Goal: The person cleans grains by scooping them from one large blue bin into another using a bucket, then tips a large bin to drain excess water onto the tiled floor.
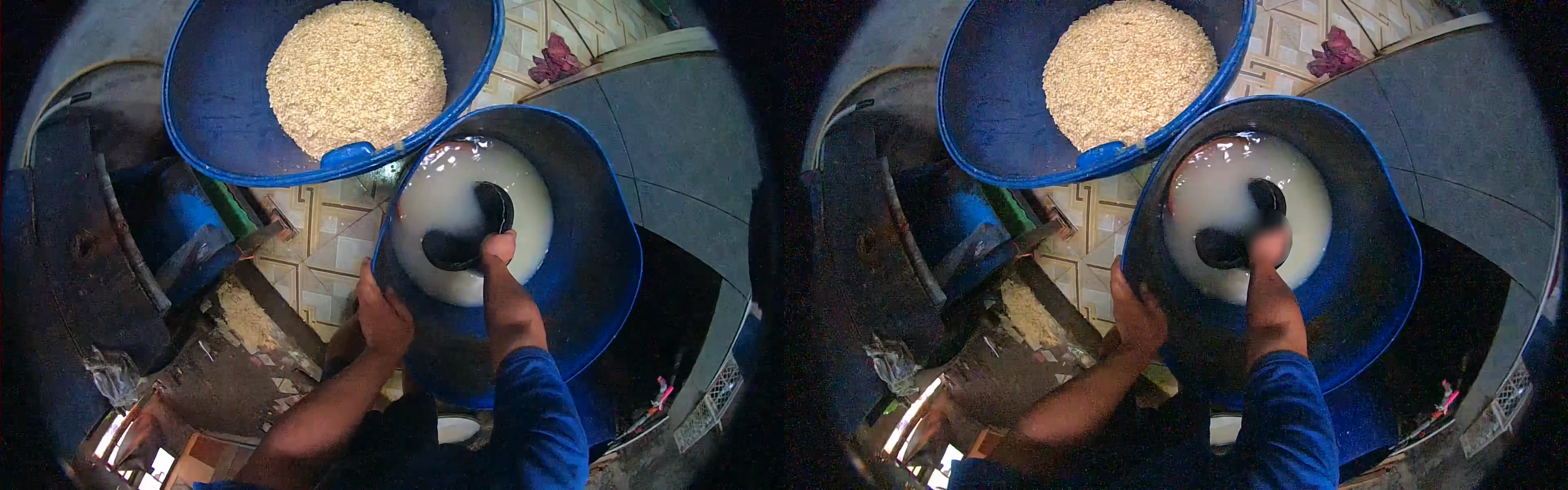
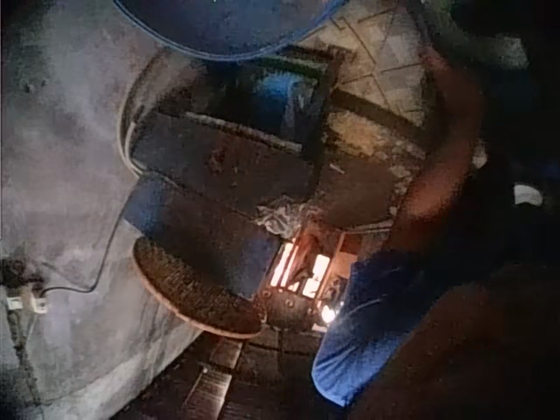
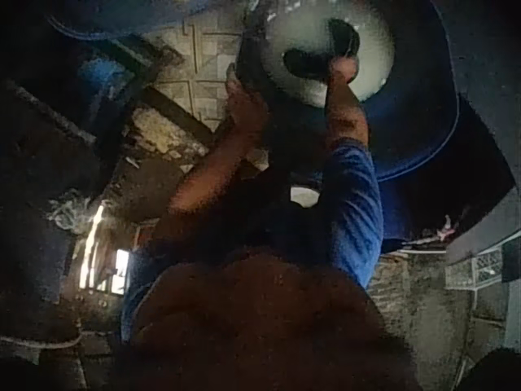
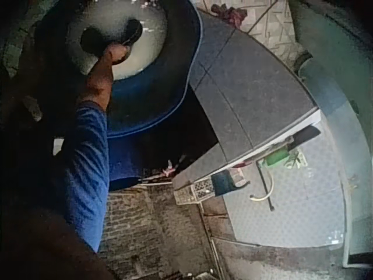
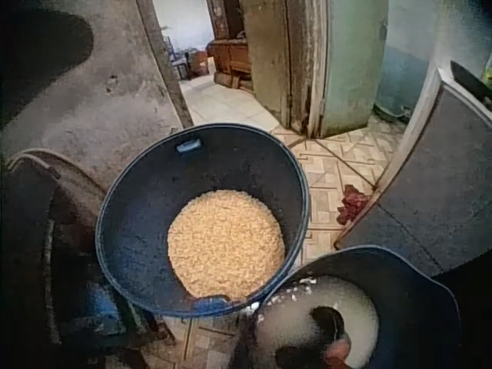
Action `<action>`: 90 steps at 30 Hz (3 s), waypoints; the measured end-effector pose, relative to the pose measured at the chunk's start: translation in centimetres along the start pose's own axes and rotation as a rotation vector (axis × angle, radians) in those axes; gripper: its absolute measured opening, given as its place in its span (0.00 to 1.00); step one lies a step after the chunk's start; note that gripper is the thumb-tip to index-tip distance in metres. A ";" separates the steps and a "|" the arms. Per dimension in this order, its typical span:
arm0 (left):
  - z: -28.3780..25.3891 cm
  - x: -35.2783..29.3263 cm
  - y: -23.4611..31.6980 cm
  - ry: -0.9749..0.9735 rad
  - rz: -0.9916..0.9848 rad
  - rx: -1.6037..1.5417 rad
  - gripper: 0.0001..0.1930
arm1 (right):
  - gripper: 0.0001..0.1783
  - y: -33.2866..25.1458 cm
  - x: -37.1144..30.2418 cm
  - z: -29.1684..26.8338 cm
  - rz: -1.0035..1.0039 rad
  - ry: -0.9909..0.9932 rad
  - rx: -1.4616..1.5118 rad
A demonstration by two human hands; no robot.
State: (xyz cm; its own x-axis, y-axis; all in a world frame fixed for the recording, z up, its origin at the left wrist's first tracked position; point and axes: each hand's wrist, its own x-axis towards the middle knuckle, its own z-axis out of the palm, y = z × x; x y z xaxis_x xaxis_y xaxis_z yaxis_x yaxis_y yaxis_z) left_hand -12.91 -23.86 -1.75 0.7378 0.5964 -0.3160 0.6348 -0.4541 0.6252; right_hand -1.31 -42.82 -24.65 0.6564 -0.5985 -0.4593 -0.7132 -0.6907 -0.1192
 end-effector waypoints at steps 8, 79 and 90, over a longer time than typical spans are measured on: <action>0.0 0.2 0.3 0.013 0.047 0.040 0.27 | 0.11 -3.4 -0.4 4.1 0.021 0.014 0.050; -21.4 -20.0 -32.2 -0.403 -0.302 -0.319 0.27 | 0.12 -44.7 -53.4 -31.4 -1.885 0.540 0.576; -17.1 -21.0 -32.9 -0.469 -0.191 -0.284 0.24 | 0.10 -41.6 -53.1 -34.9 -2.058 0.724 0.608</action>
State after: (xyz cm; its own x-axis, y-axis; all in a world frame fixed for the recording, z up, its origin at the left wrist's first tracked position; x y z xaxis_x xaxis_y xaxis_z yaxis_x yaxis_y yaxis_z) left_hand -53.24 -10.14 -3.47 0.6802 0.2636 -0.6840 0.7280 -0.1331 0.6726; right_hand 2.14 3.52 35.42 0.2140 0.4352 0.8746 0.9541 -0.2853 -0.0915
